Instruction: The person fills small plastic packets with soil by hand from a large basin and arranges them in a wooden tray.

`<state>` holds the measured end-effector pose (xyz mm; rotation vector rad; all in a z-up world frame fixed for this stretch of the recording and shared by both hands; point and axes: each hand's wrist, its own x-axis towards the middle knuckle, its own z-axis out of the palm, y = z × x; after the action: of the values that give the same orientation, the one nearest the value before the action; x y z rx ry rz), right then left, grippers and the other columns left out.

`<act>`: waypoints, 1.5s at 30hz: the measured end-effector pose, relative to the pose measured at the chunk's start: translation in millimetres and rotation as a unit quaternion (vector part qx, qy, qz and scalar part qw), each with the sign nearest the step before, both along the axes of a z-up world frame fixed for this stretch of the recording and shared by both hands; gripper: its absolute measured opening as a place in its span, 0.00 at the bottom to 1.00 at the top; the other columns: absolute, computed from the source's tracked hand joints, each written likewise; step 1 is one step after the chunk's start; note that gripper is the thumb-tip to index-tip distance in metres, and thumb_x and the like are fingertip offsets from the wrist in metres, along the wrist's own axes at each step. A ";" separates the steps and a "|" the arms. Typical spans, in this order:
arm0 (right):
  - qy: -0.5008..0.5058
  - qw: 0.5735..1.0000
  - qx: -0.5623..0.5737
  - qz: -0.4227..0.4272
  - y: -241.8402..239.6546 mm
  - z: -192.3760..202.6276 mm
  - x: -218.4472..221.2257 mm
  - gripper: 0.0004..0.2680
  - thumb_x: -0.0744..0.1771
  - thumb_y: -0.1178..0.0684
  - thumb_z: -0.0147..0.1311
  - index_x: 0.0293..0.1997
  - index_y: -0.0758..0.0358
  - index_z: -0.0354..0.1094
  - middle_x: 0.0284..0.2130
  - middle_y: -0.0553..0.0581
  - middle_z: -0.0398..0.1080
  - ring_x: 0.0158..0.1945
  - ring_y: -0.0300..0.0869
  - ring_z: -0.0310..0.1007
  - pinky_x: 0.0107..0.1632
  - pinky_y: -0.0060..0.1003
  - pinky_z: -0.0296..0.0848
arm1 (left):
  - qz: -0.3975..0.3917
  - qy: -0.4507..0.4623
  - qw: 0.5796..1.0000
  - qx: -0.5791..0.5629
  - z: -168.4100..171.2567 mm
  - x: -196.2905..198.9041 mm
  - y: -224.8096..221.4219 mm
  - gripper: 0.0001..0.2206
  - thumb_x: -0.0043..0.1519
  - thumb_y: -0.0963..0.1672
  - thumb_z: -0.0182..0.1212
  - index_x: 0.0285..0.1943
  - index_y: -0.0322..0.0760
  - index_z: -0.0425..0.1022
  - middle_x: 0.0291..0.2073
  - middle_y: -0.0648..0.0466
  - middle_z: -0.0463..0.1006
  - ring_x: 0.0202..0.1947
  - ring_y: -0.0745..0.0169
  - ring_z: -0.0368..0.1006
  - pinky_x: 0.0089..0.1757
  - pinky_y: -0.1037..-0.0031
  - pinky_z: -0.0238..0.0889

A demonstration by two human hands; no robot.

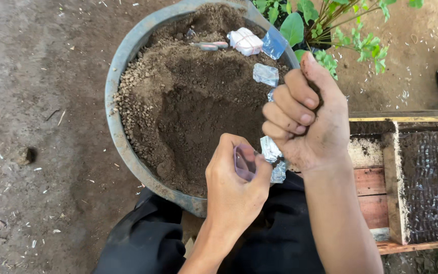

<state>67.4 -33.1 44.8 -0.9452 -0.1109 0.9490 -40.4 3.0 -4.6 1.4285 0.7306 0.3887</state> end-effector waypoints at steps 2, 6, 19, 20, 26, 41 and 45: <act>0.020 0.999 0.021 0.025 4.6 -0.2 -3.3 0.16 0.63 0.45 0.37 0.10 0.54 0.47 0.05 0.44 0.42 0.10 0.30 0.36 0.12 0.23 0.33 | 0.000 -0.001 1.000 0.011 -3.0 0.9 -2.1 0.06 0.46 0.40 0.53 0.24 0.41 0.58 0.17 0.61 0.60 0.14 0.72 0.51 0.18 0.79 0.50; 0.051 0.992 0.090 0.068 11.5 -4.9 -6.0 0.16 0.63 0.44 0.34 0.12 0.57 0.50 0.07 0.46 0.47 0.09 0.30 0.43 0.10 0.19 0.39 | -0.001 -0.018 0.999 0.040 -9.9 1.5 -3.1 0.07 0.46 0.41 0.53 0.25 0.40 0.57 0.19 0.60 0.60 0.19 0.71 0.54 0.20 0.79 0.52; -0.031 0.998 0.051 0.010 19.4 -8.5 -20.0 0.15 0.62 0.48 0.34 0.09 0.57 0.46 0.04 0.47 0.40 0.08 0.33 0.35 0.11 0.27 0.35 | 0.000 -0.016 0.996 0.090 -31.1 4.2 2.6 0.07 0.49 0.41 0.52 0.24 0.40 0.55 0.19 0.59 0.58 0.18 0.69 0.53 0.20 0.79 0.52; -0.043 0.999 0.029 -0.011 19.5 -10.7 -20.2 0.15 0.62 0.48 0.34 0.09 0.58 0.46 0.04 0.48 0.41 0.08 0.34 0.35 0.11 0.26 0.35 | -0.002 -0.021 0.995 0.096 -35.0 4.7 3.1 0.07 0.49 0.40 0.51 0.24 0.39 0.55 0.20 0.59 0.58 0.19 0.69 0.52 0.19 0.79 0.52; -0.075 0.992 -0.043 -0.088 15.9 -23.8 -19.5 0.17 0.62 0.45 0.36 0.08 0.59 0.47 0.02 0.52 0.43 0.04 0.36 0.38 0.07 0.26 0.37 | -0.020 0.002 0.992 0.122 -48.0 5.4 2.4 0.08 0.48 0.41 0.53 0.25 0.40 0.56 0.19 0.59 0.59 0.19 0.69 0.53 0.22 0.78 0.51; -0.019 0.999 0.039 -0.017 6.5 -32.4 -13.4 0.17 0.62 0.47 0.32 0.06 0.58 0.45 0.02 0.51 0.43 0.07 0.37 0.39 0.11 0.27 0.39 | -0.040 -0.027 0.991 0.126 -56.5 8.5 -2.0 0.07 0.49 0.39 0.52 0.25 0.39 0.57 0.20 0.58 0.58 0.20 0.70 0.53 0.22 0.79 0.49; -0.002 0.999 0.045 -0.002 5.0 -32.2 -12.4 0.18 0.62 0.47 0.31 0.05 0.59 0.45 0.01 0.53 0.44 0.06 0.38 0.40 0.12 0.27 0.40 | -0.055 -0.008 0.994 0.090 -56.2 7.2 -3.5 0.09 0.48 0.40 0.54 0.25 0.41 0.55 0.20 0.60 0.57 0.21 0.71 0.51 0.23 0.80 0.48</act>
<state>55.0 -28.1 12.6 -0.8639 -0.1544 0.9318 -33.2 -0.5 -60.8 1.6252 0.6121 0.3869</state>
